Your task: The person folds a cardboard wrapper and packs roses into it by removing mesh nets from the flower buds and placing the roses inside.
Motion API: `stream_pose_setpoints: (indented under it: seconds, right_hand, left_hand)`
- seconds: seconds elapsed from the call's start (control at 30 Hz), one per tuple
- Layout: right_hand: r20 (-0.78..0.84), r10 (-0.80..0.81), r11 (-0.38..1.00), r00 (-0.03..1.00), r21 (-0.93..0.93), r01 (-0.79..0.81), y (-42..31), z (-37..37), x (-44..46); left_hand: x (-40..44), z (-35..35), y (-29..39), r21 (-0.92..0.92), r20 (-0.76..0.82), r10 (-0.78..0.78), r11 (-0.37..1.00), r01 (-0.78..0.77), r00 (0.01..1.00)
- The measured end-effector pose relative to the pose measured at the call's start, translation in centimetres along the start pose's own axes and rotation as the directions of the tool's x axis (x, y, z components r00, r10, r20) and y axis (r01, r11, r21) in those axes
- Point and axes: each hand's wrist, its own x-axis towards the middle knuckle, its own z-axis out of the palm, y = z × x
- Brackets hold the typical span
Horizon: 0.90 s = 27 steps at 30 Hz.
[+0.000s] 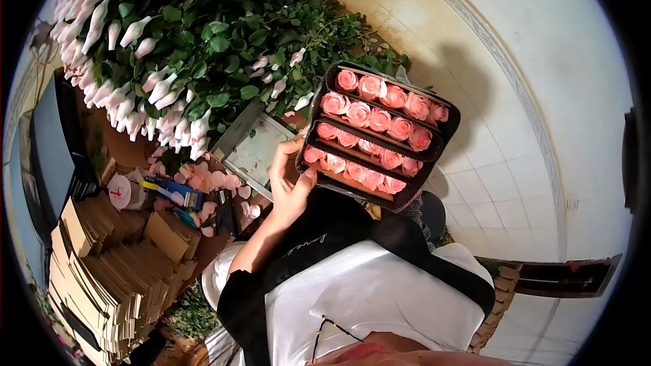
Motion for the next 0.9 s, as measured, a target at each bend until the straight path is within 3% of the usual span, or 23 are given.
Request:
stream_pose_setpoints:
  seconds: [0.13,0.3,0.4,0.63,0.77,0.9]
  right_hand:
    - [0.010,-0.024,0.999,1.000,-0.025,0.024,-0.7,-0.3,-0.2]
    - [0.022,-0.049,0.997,0.999,-0.061,0.050,-1.1,-0.1,-0.3]
    - [0.032,-0.056,0.995,0.998,-0.081,0.058,-1.4,0.2,-0.2]
    - [0.047,-0.068,0.991,0.997,-0.113,0.073,-1.8,0.8,-0.2]
    - [0.052,-0.076,0.990,0.996,-0.118,0.082,-2.1,1.0,-0.2]
    - [0.071,-0.071,0.991,0.995,-0.105,0.079,-2.0,1.2,0.0]
  left_hand:
    - [-0.2,-0.3,-0.2,0.008,0.031,0.007,1.000,-0.008,0.999]
    - [-0.1,0.6,0.6,0.092,-0.068,0.046,0.995,-0.039,0.997]
    - [0.3,0.6,0.7,0.107,-0.047,0.157,0.983,-0.151,0.987]
    - [0.1,1.8,2.4,-0.060,-0.093,0.000,0.998,-0.005,0.996]
    - [1.3,2.0,2.9,0.007,-0.004,0.068,0.998,-0.068,0.998]
    - [3.4,1.1,4.7,0.069,0.222,0.335,0.931,-0.358,0.916]
